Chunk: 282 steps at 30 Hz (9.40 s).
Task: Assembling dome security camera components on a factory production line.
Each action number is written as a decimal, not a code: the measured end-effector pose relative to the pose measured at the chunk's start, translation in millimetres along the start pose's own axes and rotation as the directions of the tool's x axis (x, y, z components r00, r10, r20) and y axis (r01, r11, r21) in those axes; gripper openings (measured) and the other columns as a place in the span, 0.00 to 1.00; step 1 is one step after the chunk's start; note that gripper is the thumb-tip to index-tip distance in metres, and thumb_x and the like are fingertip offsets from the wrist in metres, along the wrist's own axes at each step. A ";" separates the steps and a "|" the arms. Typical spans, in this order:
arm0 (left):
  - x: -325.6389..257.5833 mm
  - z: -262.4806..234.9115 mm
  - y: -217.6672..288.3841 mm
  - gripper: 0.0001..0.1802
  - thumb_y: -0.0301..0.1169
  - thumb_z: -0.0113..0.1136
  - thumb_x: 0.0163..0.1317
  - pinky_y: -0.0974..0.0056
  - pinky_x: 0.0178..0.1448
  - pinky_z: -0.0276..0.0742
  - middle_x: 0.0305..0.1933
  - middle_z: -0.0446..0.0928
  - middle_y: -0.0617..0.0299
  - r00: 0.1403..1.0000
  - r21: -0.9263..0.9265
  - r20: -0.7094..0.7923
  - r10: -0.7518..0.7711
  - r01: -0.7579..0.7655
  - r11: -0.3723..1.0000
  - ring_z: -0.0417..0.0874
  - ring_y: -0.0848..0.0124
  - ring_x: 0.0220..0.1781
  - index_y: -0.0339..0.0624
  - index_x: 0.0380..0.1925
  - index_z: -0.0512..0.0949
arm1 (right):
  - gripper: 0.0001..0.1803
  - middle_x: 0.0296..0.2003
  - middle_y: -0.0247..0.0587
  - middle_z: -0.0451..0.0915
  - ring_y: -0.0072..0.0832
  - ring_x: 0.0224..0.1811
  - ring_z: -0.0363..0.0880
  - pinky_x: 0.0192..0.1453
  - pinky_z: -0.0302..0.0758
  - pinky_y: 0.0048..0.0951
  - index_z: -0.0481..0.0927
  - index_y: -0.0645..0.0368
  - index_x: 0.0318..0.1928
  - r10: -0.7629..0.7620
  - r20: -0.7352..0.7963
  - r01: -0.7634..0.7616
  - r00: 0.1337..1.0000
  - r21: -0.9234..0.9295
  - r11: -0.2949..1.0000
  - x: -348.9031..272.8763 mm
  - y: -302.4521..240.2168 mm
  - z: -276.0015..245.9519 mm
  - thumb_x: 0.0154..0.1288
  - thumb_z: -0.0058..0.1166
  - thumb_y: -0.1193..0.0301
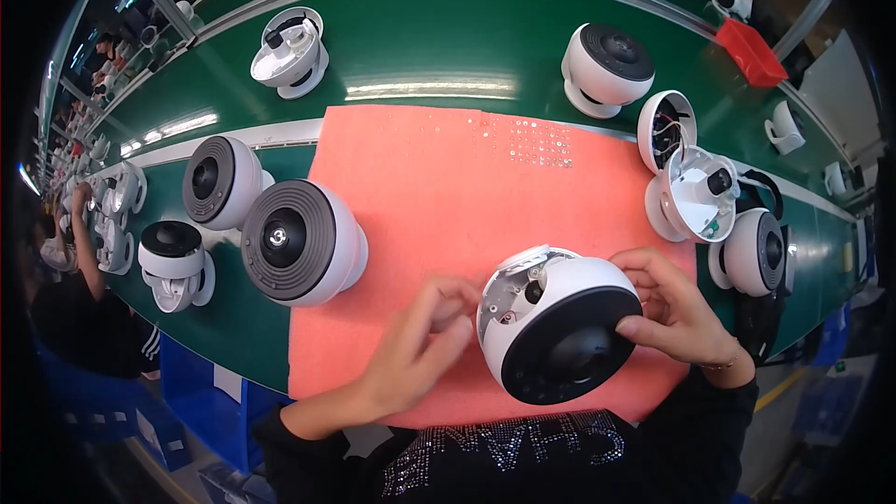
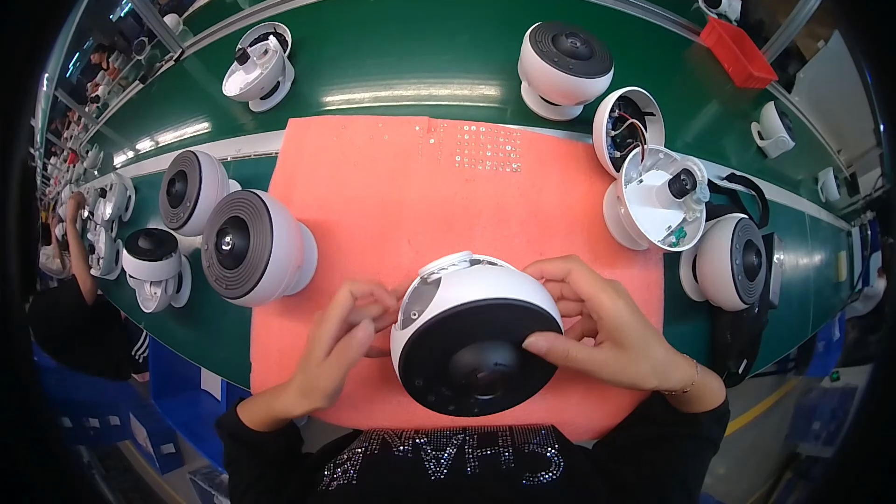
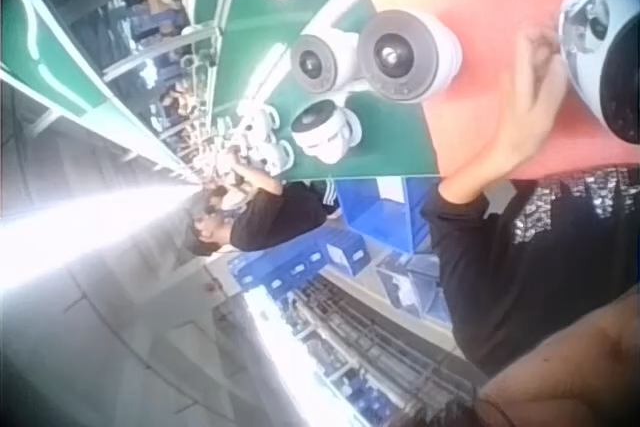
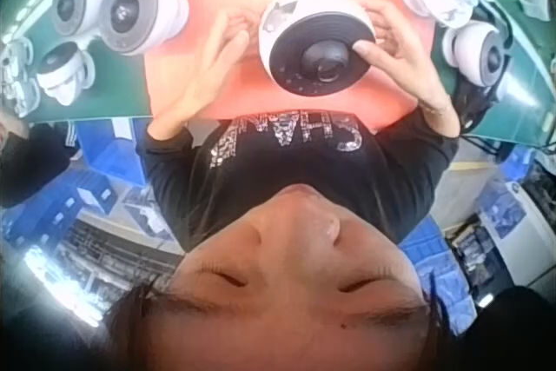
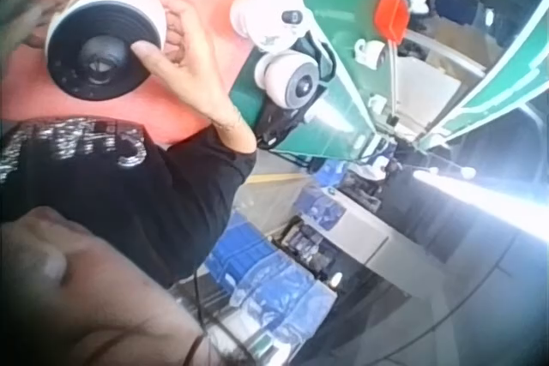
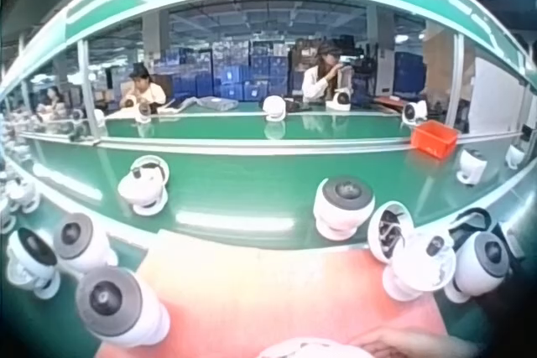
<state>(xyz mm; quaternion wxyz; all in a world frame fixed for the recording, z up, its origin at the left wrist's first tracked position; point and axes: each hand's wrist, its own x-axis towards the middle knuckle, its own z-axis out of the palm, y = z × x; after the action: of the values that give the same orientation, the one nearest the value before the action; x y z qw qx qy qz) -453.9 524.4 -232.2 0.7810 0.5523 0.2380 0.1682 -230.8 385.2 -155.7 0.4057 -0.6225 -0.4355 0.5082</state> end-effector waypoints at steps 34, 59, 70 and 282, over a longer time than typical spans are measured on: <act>37.9 1.4 54.1 0.25 0.51 0.67 0.40 0.67 0.22 0.70 0.12 0.73 0.60 0.945 0.906 0.318 0.078 -0.327 0.269 0.76 0.65 0.14 0.38 0.14 0.75 | 0.18 0.18 0.44 0.72 0.39 0.19 0.71 0.23 0.64 0.36 0.72 0.62 0.21 -0.367 0.028 0.240 0.930 -0.802 0.546 33.6 15.3 -9.5 0.56 0.54 0.60; 49.2 4.2 57.3 0.30 0.57 0.60 0.44 0.61 0.19 0.64 0.06 0.66 0.57 0.928 0.913 0.370 0.044 -0.372 0.170 0.70 0.60 0.11 0.39 0.08 0.73 | 0.22 0.32 0.50 0.74 0.43 0.32 0.76 0.35 0.72 0.36 0.70 0.66 0.49 -0.422 -0.006 0.248 0.907 -0.801 0.545 22.5 16.0 1.4 0.56 0.52 0.65; 52.1 8.1 56.2 0.26 0.55 0.60 0.47 0.63 0.21 0.66 0.10 0.70 0.57 0.957 0.962 0.271 -0.108 -0.274 -0.014 0.73 0.62 0.14 0.39 0.16 0.78 | 0.20 0.33 0.54 0.77 0.44 0.32 0.77 0.35 0.73 0.36 0.70 0.65 0.49 -0.274 -0.032 0.122 0.961 -0.842 0.525 21.9 14.0 -2.6 0.60 0.47 0.65; 40.9 16.0 49.6 0.49 0.33 0.69 0.40 0.60 0.49 0.77 0.49 0.71 0.40 0.776 0.549 0.283 0.564 -0.613 0.568 0.77 0.56 0.49 0.27 0.60 0.53 | 0.38 0.38 0.53 0.76 0.38 0.43 0.78 0.46 0.73 0.32 0.65 0.66 0.44 -0.590 -0.156 0.489 0.792 -0.417 0.766 51.9 -6.1 -1.1 0.39 0.71 0.57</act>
<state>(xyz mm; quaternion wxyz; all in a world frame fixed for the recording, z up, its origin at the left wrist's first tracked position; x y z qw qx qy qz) -411.1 549.9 -188.6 0.4647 0.8278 0.0517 0.3102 -225.0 436.4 -164.3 0.4733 -0.5968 -0.6200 0.1883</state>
